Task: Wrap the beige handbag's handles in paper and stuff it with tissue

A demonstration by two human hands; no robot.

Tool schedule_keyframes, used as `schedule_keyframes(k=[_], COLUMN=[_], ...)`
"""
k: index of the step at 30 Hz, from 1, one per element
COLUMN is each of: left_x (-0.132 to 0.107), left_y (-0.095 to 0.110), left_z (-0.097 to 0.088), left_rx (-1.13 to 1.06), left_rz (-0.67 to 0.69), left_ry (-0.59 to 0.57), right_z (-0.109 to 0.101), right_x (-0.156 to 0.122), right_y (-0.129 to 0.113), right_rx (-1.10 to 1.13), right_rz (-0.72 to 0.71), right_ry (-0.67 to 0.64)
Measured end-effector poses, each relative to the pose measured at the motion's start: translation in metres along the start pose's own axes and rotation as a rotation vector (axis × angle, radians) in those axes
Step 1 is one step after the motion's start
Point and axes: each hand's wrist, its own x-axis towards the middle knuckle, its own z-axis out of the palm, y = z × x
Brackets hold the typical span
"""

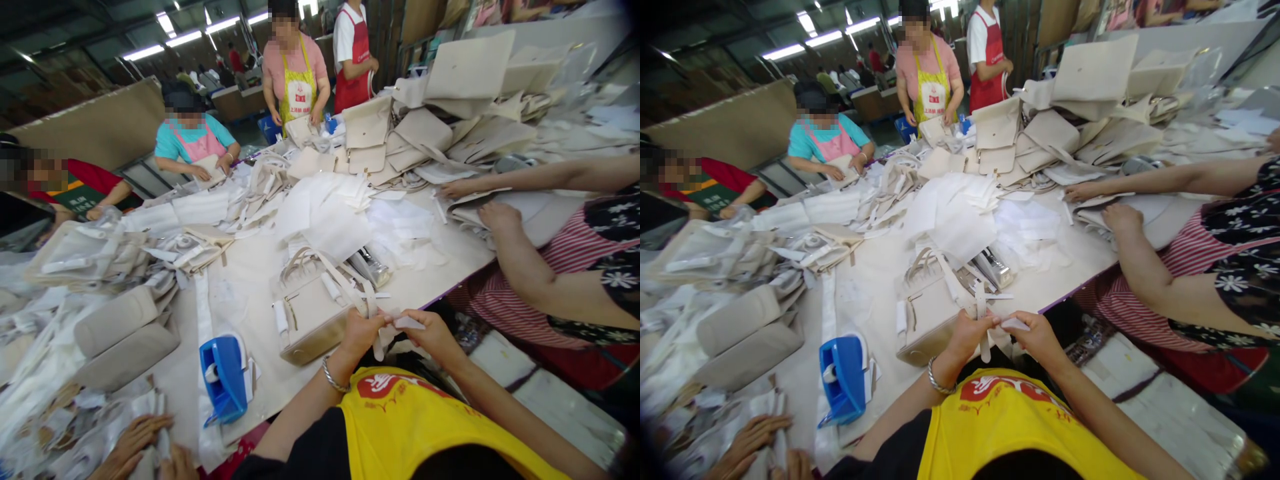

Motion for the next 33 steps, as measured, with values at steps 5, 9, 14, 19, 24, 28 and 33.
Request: schedule_keyframes(k=[5,9,14,19,24,28,33], left_x=[0.001,0.001,0.002,0.003,0.003,0.002,0.004], left_y=[0.0,-0.001,-0.001,0.0,0.003,0.001,-0.01], left_z=[-0.002,-0.003,-0.007,-0.015,-0.02,-0.019,-0.019], left_rx=[-0.02,-0.067,-0.081,-0.064,-0.057,-0.064,-0.018], left_rz=[-0.027,-0.077,-0.078,-0.074,-0.019,-0.051,-0.024], left_ry=[0.028,0.054,0.039,0.051,0.08,0.083,0.104], right_z=[0.007,0.012,0.016,0.018,0.021,0.023,0.028], right_x=[0.002,0.004,0.007,0.009,0.009,0.008,0.007], right_y=[-0.002,-0.001,0.001,-0.001,0.003,0.0,-0.007], right_rx=[0.019,0.013,-0.131,-0.136,-0.176,-0.317,-0.466], right_rz=[0.021,-0.017,-0.222,-0.155,-0.112,-0.197,-0.218], right_ry=[-0.019,-0.072,-0.022,-0.049,-0.051,0.051,0.139])
